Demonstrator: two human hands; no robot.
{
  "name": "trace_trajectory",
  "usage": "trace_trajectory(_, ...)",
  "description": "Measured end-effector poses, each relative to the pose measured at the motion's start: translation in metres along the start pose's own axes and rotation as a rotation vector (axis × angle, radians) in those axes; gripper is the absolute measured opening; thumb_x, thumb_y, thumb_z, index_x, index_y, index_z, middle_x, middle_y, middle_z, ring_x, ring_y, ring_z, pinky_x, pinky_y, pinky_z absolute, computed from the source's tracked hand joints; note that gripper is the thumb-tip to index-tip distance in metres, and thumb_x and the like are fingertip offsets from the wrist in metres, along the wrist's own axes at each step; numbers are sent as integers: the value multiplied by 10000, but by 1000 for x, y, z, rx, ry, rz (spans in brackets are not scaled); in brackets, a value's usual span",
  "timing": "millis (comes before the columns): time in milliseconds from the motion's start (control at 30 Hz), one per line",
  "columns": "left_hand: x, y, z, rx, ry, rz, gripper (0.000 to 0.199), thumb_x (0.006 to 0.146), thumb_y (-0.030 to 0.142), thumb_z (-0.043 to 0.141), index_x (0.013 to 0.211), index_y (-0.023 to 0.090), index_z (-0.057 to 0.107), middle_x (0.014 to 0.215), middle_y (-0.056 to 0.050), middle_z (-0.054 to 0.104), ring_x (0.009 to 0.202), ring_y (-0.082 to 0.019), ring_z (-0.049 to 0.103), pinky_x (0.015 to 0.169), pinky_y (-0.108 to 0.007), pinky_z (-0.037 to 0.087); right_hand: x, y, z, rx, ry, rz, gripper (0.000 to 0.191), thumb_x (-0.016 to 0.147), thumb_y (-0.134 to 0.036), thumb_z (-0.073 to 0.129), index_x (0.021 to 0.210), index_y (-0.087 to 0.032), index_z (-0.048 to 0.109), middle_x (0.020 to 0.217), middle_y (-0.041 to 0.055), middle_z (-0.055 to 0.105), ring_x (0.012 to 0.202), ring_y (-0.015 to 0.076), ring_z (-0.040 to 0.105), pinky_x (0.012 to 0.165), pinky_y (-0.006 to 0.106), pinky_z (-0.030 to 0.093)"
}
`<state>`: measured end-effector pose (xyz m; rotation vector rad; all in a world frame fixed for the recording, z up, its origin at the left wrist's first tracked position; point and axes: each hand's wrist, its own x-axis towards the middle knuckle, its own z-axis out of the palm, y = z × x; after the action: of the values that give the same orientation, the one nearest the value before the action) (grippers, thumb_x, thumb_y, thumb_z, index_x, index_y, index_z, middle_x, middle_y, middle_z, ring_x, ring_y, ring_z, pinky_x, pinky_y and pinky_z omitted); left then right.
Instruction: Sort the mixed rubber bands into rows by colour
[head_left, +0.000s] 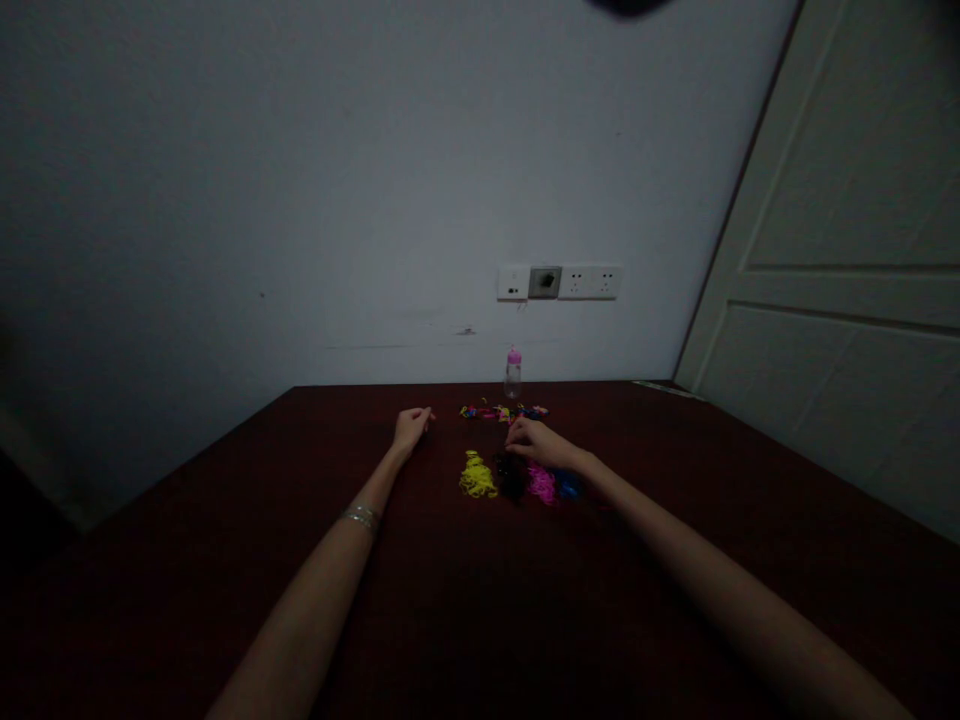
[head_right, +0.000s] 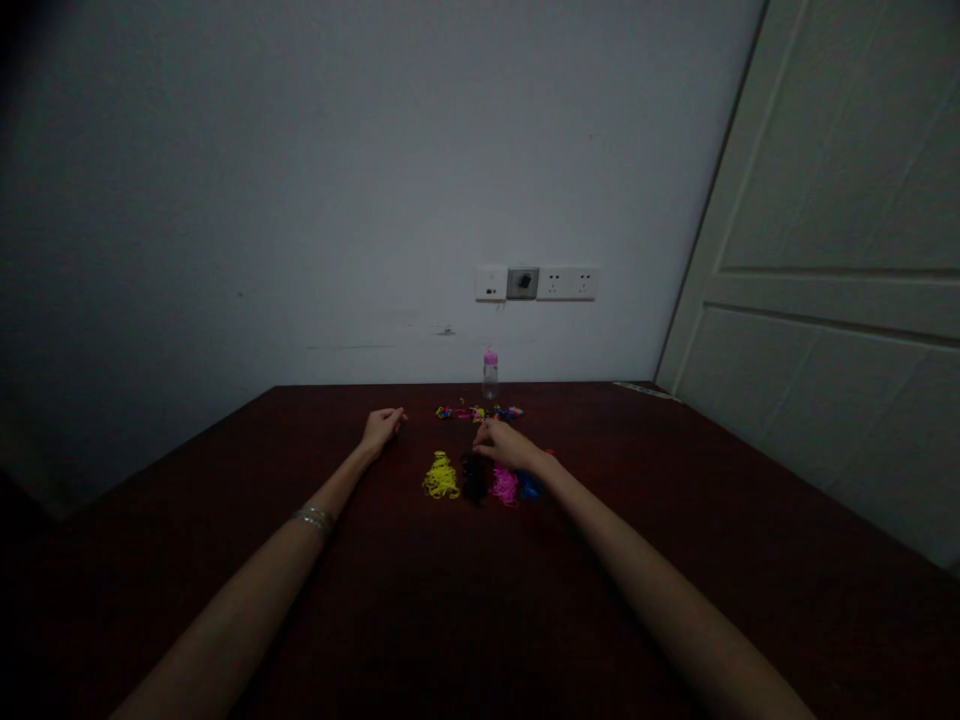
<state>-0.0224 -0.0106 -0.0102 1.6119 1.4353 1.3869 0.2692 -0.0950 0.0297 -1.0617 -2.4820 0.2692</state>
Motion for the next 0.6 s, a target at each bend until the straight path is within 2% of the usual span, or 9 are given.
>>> trace_trajectory(133,0,0,0,5,-3,-6,366,736,453,486,655,126,629,421,39,416,405,-83,350,446,-218,246,-9,15,-11,-48,120,90,278,862,-306,470,943,-158,690,988,82,650,932,183,577,849,270,420)
trace_trajectory(233,1,-1,1,7,-4,-8,345,746,423,479,661,122,625,428,36,418,414,-84,352,447,-220,246,-24,36,-24,-90,199,267,355,880,-358,433,1067,-154,657,1100,100,643,1011,203,573,883,271,406)
trace_trajectory(400,1,-1,2,7,-3,-6,348,725,438,492,638,128,622,420,36,415,405,-84,353,440,-215,248,-61,72,-38,-216,176,545,394,899,-375,367,1096,-178,646,1143,98,635,1051,212,570,899,277,397)
trace_trajectory(533,-2,4,2,35,-15,3,356,700,458,513,628,131,635,420,32,432,408,-86,367,444,-211,257,-90,93,-32,-426,146,723,445,893,-412,361,1243,-207,546,1328,111,497,1220,272,433,969,410,353)
trace_trajectory(600,-3,7,2,58,-27,25,356,694,455,515,613,131,638,421,29,438,418,-90,379,453,-213,266,-100,98,-28,-461,138,783,475,899,-429,332,1292,-219,496,1364,111,457,1254,301,386,972,477,337)
